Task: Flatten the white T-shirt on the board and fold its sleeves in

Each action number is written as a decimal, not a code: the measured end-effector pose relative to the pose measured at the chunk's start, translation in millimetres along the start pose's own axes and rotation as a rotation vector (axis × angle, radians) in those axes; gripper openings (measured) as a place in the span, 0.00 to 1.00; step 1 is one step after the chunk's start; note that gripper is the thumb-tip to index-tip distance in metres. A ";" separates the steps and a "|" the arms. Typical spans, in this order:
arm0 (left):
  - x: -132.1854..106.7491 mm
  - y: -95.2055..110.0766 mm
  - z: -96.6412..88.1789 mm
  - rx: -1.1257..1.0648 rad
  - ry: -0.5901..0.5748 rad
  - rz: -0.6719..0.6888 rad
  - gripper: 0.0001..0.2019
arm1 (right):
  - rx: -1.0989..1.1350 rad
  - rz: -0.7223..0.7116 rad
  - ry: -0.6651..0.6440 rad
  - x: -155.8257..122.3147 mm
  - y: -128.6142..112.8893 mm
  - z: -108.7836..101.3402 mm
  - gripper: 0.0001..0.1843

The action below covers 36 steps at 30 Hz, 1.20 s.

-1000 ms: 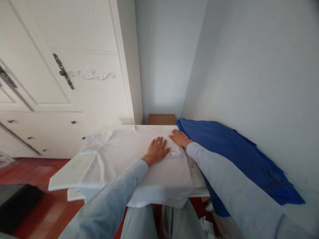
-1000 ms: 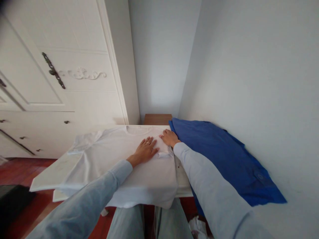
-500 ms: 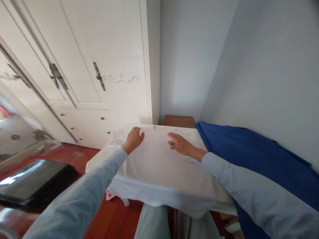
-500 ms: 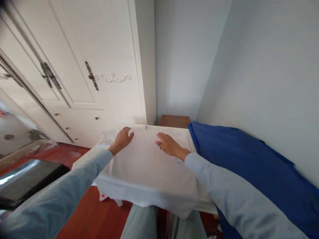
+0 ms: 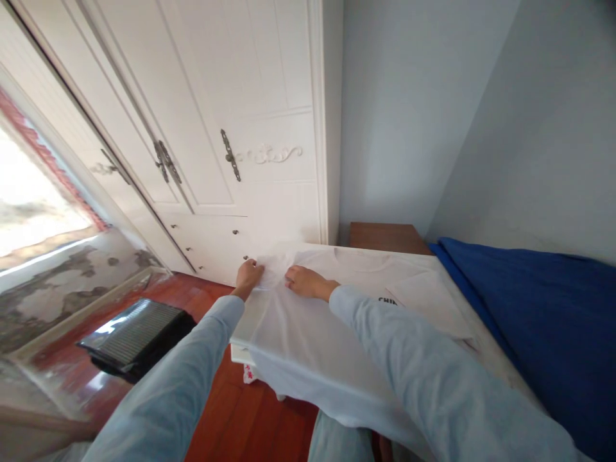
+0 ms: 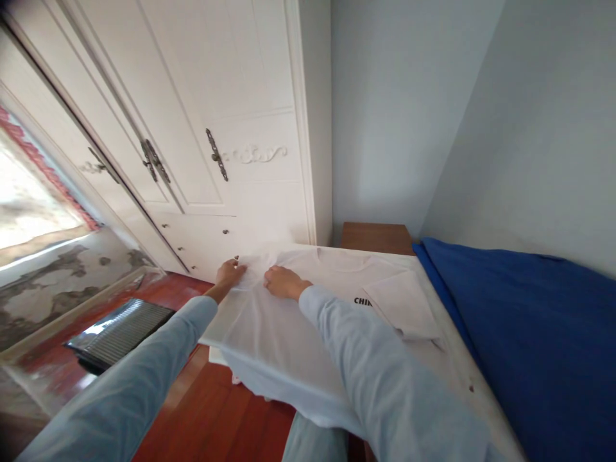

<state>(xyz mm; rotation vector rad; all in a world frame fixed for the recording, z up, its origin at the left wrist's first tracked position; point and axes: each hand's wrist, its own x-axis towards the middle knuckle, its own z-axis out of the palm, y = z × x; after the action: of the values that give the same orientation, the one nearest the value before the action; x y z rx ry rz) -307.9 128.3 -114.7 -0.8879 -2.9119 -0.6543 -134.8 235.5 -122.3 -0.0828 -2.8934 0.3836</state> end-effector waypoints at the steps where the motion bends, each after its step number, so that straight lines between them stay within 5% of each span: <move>1: 1.6 3.2 -0.9 -0.016 0.021 0.019 0.10 | -0.007 0.000 -0.004 3.2 0.0 3.8 0.12; 7: -3.9 47.7 -26.6 -0.141 0.104 0.258 0.15 | -0.034 0.003 0.030 -1.1 -2.9 15.8 0.14; 11: -33.5 70.6 -52.2 -0.201 -0.167 0.864 0.15 | -0.025 0.026 0.014 -13.5 -1.1 9.2 0.14; 13: -49.0 68.6 -59.9 -0.174 -0.244 1.020 0.17 | -0.009 0.024 -0.003 -28.2 0.9 0.5 0.13; 19: -74.0 22.7 -45.4 -0.087 -0.241 0.875 0.27 | 0.152 -0.152 -0.005 -89.6 5.9 -34.5 0.13; 22: -80.3 5.0 -28.1 -0.036 -0.199 0.881 0.26 | 0.236 -0.045 0.118 -96.4 11.6 -44.9 0.13; 28: -92.0 -7.4 -13.3 -0.097 -0.112 0.855 0.14 | 0.217 0.267 0.204 -50.8 34.3 -39.8 0.22; 36: -100.4 -19.4 -0.8 -0.216 -0.049 0.863 0.13 | 0.170 0.614 0.169 37.1 67.6 -27.7 0.14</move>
<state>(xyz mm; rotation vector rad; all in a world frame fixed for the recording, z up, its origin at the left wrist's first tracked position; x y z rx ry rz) -234.4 60.5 -136.1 -1.9940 -2.1440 -0.8372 -162.9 310.8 -106.3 -0.9338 -2.5957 0.6809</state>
